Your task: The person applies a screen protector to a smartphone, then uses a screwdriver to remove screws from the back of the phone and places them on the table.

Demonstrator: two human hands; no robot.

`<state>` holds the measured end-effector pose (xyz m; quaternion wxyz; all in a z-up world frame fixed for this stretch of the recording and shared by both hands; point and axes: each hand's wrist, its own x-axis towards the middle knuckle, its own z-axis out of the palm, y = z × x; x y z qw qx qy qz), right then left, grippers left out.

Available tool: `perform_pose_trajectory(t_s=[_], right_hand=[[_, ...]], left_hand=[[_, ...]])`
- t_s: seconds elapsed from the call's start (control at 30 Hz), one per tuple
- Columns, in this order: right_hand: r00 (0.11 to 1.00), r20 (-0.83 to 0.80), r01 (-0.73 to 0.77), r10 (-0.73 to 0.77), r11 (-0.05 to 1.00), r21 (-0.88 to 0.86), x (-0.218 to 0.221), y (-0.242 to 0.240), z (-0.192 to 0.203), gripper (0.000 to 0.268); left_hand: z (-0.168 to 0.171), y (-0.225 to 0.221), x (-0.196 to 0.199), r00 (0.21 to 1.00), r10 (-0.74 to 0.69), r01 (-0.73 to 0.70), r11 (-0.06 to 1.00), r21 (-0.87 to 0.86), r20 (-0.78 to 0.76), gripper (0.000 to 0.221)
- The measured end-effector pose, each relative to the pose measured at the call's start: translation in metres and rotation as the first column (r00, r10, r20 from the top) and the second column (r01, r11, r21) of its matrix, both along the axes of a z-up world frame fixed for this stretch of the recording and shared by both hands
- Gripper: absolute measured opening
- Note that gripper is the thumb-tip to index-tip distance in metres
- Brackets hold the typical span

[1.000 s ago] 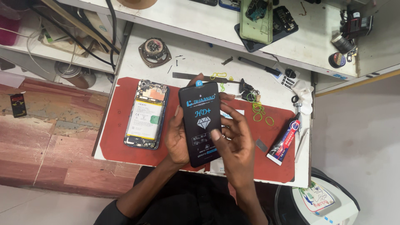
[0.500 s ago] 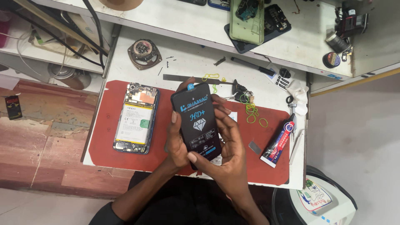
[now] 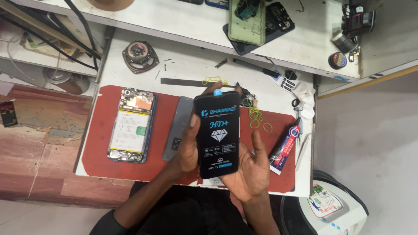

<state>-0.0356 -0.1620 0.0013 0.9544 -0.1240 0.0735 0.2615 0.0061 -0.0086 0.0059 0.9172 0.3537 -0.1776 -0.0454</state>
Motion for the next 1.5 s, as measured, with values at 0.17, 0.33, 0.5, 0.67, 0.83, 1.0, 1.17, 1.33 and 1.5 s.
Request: perform_pose_trajectory(t_s=[0.17,0.33,0.5,0.67,0.83,1.0,1.17,1.33,1.5], right_hand=[[0.979,0.192,-0.067,0.063,0.998,0.014,-0.003,-0.012,0.007,0.076],[0.95,0.309,0.151,-0.047,0.936,-0.319,-0.017,-0.026,0.012,0.066],[0.951,0.264,0.269,0.159,-0.015,-0.963,-0.029,-0.028,0.021,0.067],[0.874,0.316,0.471,0.37,-0.48,-0.74,-0.035,0.007,0.026,0.065],[0.904,0.219,0.421,0.366,-0.681,-0.599,-0.03,0.04,0.022,0.069],[0.912,0.177,0.408,0.369,-0.777,-0.48,-0.026,0.057,0.013,0.076],[0.893,0.212,0.442,0.397,-0.685,-0.58,-0.036,0.049,0.02,0.092],[0.869,0.238,0.476,0.434,-0.603,-0.64,-0.041,0.037,0.028,0.102],[0.857,0.189,0.45,0.48,-0.516,-0.729,-0.043,0.021,0.029,0.102]], left_hand=[[0.009,0.015,0.014,0.978,0.057,-0.167,0.794,0.585,0.203,0.058],[0.016,0.028,0.026,0.981,0.006,-0.152,0.642,0.752,0.193,0.053],[0.019,0.06,0.018,0.942,0.269,-0.328,0.629,0.704,0.199,0.044],[0.014,0.086,-0.011,0.874,0.483,-0.378,0.627,0.681,0.041,0.038],[0.009,0.099,-0.039,0.87,0.477,-0.397,0.525,0.752,0.127,0.031],[0.002,0.102,-0.059,0.919,0.356,-0.352,0.551,0.757,0.168,0.028],[-0.011,0.09,-0.072,0.944,0.183,-0.33,0.584,0.742,0.275,0.019],[-0.019,0.078,-0.075,0.875,-0.129,-0.335,0.535,0.776,0.467,0.039],[-0.015,0.049,-0.088,0.961,-0.193,-0.079,0.502,0.861,0.2,0.068]])
